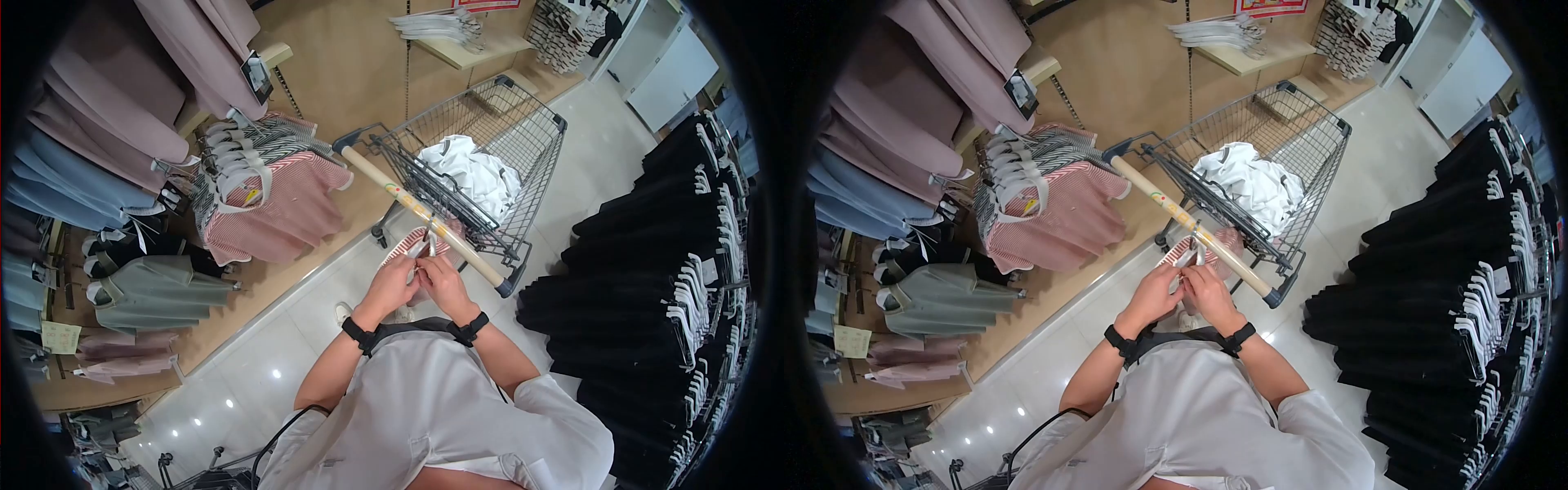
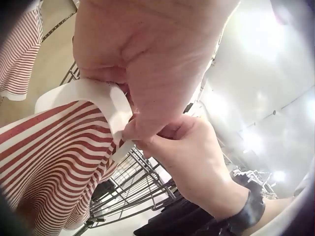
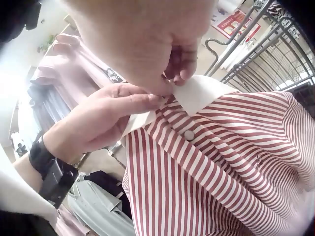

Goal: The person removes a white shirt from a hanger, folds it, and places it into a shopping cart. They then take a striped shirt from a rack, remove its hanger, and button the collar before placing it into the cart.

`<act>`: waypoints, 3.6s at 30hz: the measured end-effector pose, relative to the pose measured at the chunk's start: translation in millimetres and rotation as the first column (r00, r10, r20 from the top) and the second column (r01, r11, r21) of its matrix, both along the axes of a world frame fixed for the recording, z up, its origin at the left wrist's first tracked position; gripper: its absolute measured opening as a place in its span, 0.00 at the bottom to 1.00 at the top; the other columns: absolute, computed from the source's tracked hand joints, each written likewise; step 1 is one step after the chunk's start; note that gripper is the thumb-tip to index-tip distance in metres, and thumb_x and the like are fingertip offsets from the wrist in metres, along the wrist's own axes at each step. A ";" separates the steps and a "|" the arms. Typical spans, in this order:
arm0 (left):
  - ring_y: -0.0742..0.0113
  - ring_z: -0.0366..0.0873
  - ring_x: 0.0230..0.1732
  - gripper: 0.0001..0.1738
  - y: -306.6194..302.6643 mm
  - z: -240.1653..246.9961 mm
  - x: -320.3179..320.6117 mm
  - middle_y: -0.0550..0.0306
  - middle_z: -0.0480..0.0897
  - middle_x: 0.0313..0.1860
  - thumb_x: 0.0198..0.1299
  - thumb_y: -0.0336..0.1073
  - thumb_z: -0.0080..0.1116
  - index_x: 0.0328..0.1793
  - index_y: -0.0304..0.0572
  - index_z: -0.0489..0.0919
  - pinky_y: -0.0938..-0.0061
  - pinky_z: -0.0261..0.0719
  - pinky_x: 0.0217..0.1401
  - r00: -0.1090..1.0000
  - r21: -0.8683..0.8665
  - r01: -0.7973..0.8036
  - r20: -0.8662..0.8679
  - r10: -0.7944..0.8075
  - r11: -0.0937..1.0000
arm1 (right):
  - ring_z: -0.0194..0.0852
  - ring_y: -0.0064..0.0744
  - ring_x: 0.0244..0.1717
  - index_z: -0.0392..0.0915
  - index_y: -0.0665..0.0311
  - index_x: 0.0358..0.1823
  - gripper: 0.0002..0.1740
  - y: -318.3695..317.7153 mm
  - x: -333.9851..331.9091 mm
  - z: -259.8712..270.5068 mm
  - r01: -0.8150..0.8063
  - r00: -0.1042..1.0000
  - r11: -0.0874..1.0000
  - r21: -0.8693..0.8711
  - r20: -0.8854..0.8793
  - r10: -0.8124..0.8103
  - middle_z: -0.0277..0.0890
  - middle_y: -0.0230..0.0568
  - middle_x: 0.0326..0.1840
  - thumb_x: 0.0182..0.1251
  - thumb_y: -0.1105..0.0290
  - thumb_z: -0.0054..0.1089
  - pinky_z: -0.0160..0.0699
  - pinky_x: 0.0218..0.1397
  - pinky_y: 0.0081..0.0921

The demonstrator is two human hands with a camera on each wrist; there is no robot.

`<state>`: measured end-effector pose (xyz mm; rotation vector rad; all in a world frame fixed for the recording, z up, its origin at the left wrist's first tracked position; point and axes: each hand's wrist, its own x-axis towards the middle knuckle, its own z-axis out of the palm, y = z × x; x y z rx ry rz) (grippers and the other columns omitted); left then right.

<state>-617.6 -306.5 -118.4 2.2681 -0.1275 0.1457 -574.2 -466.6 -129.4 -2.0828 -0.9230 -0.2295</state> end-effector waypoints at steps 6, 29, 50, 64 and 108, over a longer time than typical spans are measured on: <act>0.44 0.79 0.43 0.11 -1.3 -8.8 -5.4 0.46 0.80 0.38 0.53 0.32 0.62 0.42 0.36 0.81 0.55 0.77 0.47 0.997 0.066 -0.079 0.012 0.078 0.995 | 0.77 0.44 0.44 0.81 0.68 0.45 0.15 -2.2 1.6 0.8 -0.033 0.996 0.998 -0.053 0.084 0.038 0.79 0.42 0.43 0.54 0.78 0.66 0.80 0.46 0.35; 0.51 0.78 0.41 0.09 17.6 -11.3 8.4 0.49 0.82 0.30 0.46 0.33 0.64 0.33 0.37 0.86 0.61 0.76 0.50 1.000 0.040 -0.010 0.025 0.009 0.999 | 0.70 0.46 0.49 0.77 0.68 0.39 0.10 12.1 7.4 8.2 -0.022 0.989 0.992 -0.124 0.144 0.040 0.75 0.44 0.45 0.54 0.77 0.58 0.70 0.58 0.40; 0.77 0.76 0.37 0.10 22.5 -40.7 6.6 0.62 0.84 0.34 0.63 0.34 0.60 0.41 0.32 0.84 0.79 0.74 0.44 0.923 -0.507 -0.249 -0.381 0.044 0.825 | 0.77 0.47 0.20 0.80 0.74 0.27 0.16 19.0 1.4 -10.8 0.307 0.817 0.948 -0.089 -0.485 -0.311 0.77 0.49 0.19 0.60 0.64 0.68 0.75 0.27 0.37; 0.76 0.77 0.37 0.10 13.2 -46.9 10.7 0.61 0.84 0.33 0.63 0.31 0.55 0.38 0.31 0.84 0.78 0.75 0.44 0.872 -0.526 -0.339 -0.486 0.051 0.780 | 0.78 0.22 0.33 0.83 0.72 0.38 0.09 12.3 0.7 -34.1 0.463 0.338 0.823 0.328 -0.924 0.178 0.82 0.37 0.34 0.59 0.74 0.68 0.78 0.36 0.19; 0.74 0.75 0.40 0.08 9.2 -53.7 4.5 0.62 0.79 0.38 0.70 0.33 0.53 0.45 0.36 0.78 0.75 0.75 0.44 0.861 -0.631 -0.354 -0.508 -0.023 0.691 | 0.77 0.28 0.42 0.76 0.70 0.42 0.06 -1.0 14.7 -69.4 0.414 0.080 0.785 0.460 -0.878 0.472 0.79 0.39 0.40 0.66 0.77 0.61 0.75 0.49 0.22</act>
